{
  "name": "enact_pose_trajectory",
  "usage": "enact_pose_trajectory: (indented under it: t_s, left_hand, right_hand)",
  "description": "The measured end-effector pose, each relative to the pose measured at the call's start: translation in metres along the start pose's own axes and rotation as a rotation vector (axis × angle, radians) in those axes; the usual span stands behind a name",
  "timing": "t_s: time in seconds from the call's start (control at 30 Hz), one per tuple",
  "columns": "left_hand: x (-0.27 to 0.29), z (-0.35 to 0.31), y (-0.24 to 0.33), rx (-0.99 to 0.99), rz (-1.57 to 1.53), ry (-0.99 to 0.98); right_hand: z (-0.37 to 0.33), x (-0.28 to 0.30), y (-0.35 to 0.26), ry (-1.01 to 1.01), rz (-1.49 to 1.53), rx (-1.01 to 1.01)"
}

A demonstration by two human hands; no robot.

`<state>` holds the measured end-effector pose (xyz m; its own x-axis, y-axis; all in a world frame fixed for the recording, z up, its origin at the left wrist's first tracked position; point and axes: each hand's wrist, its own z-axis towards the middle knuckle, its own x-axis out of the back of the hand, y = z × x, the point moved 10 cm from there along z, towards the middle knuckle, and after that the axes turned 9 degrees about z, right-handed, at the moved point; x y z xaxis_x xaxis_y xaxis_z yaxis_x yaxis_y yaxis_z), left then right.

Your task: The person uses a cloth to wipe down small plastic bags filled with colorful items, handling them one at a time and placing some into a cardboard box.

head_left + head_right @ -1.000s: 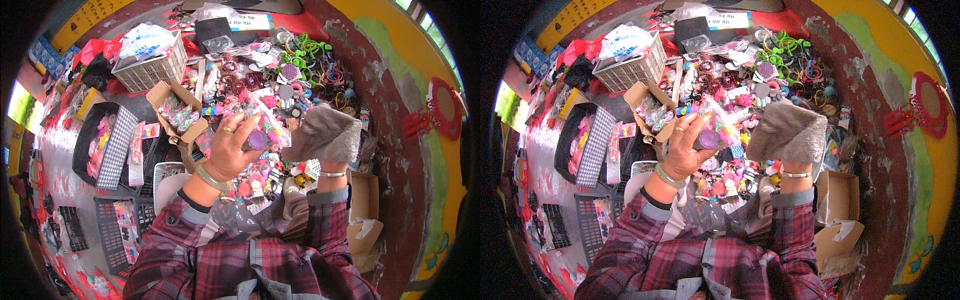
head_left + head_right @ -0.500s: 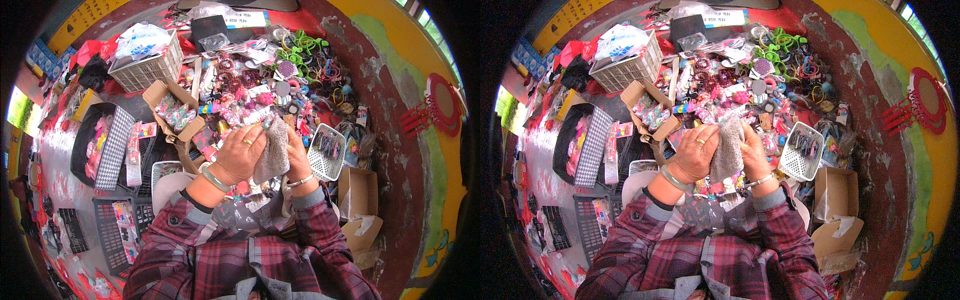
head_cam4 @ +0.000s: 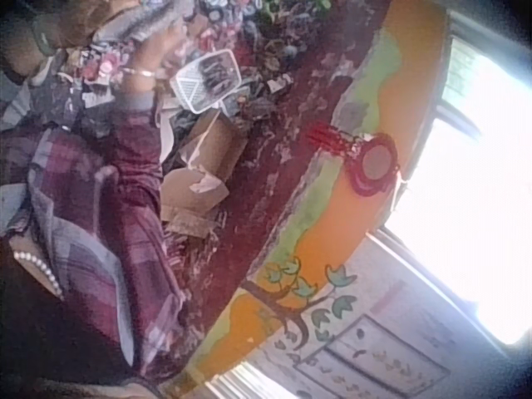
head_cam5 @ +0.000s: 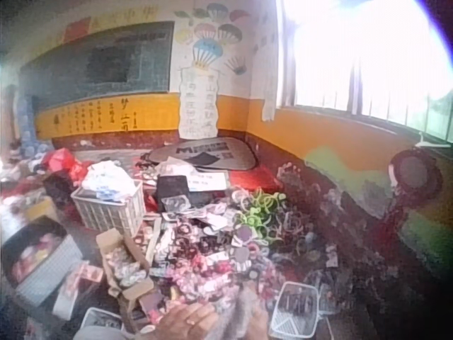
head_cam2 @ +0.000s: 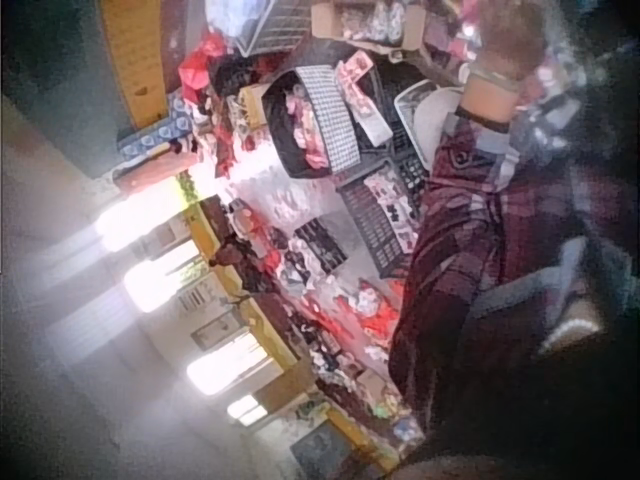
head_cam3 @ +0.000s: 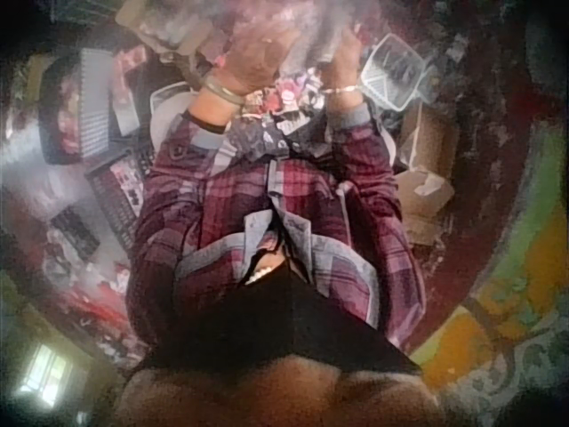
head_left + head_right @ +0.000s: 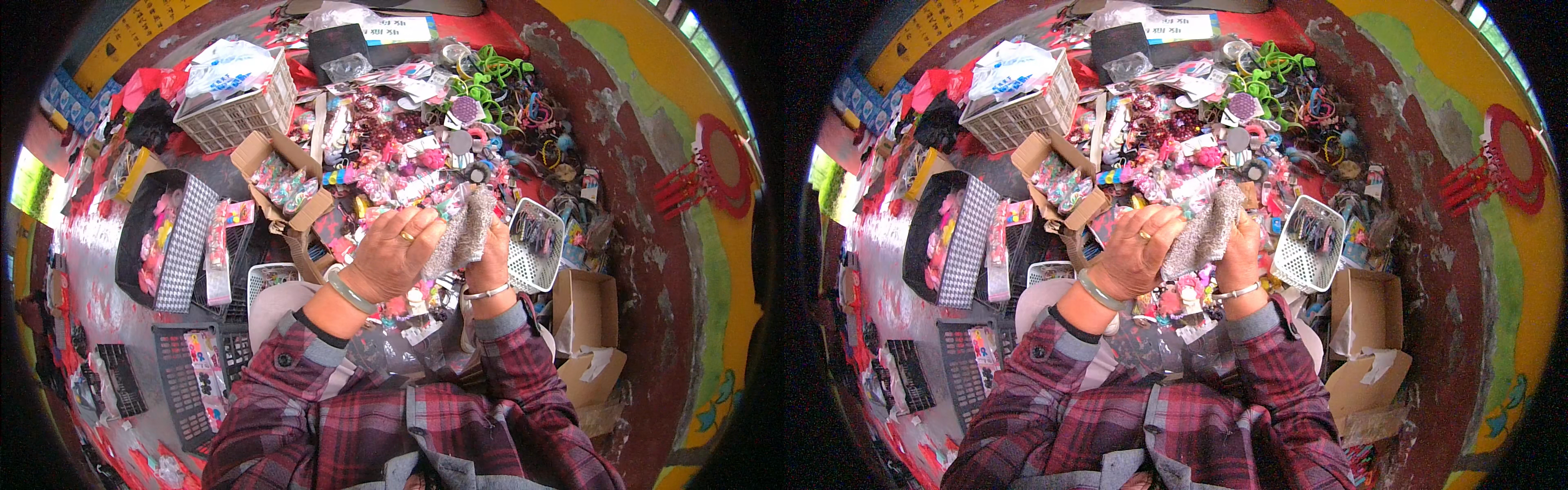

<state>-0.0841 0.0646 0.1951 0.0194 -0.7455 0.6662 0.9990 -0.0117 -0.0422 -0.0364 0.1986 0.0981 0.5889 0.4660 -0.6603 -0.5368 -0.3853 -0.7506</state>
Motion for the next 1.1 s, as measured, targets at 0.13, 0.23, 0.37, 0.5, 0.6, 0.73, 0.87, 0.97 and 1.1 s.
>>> enact_pose_trajectory:
  t_s: [0.13, 0.23, 0.37, 0.5, 0.6, 0.73, 0.87, 0.97, 1.1]
  left_hand:
    - [0.010, 0.002, -0.009, 0.062, -0.052, 0.019]
    - [0.003, -0.004, -0.015, 0.074, -0.029, -0.023]
    - [-0.004, -0.001, 0.004, -0.033, -0.028, -0.068]
    - [-0.015, -0.009, 0.008, -0.053, -0.025, -0.113]
    - [-0.011, -0.005, 0.011, -0.053, -0.039, -0.081]
    - [-0.010, -0.004, 0.011, -0.059, -0.029, -0.089]
    - [-0.008, -0.004, 0.004, -0.010, -0.092, -0.064]
    - [-0.006, -0.008, -0.014, 0.121, -0.237, -0.037]
    - [-0.031, -0.031, -0.063, 0.606, -0.891, 0.030]
  right_hand:
    - [0.002, -0.013, -0.029, -0.222, -0.460, 0.262]
    - [0.001, -0.022, -0.023, -0.359, -0.079, -0.003]
    - [0.006, -0.024, 0.003, -0.310, -0.257, -0.123]
    - [0.001, -0.010, 0.012, -0.152, -0.201, -0.084]
    - [0.002, -0.004, 0.007, -0.105, -0.212, -0.033]
    - [0.006, 0.006, 0.004, -0.045, -0.143, 0.031]
    - [0.007, 0.000, 0.000, -0.089, -0.048, 0.033]
    - [0.013, 0.000, -0.019, -0.145, 0.004, 0.068]
    - [0.042, 0.040, -0.050, -0.090, 0.292, 0.018]
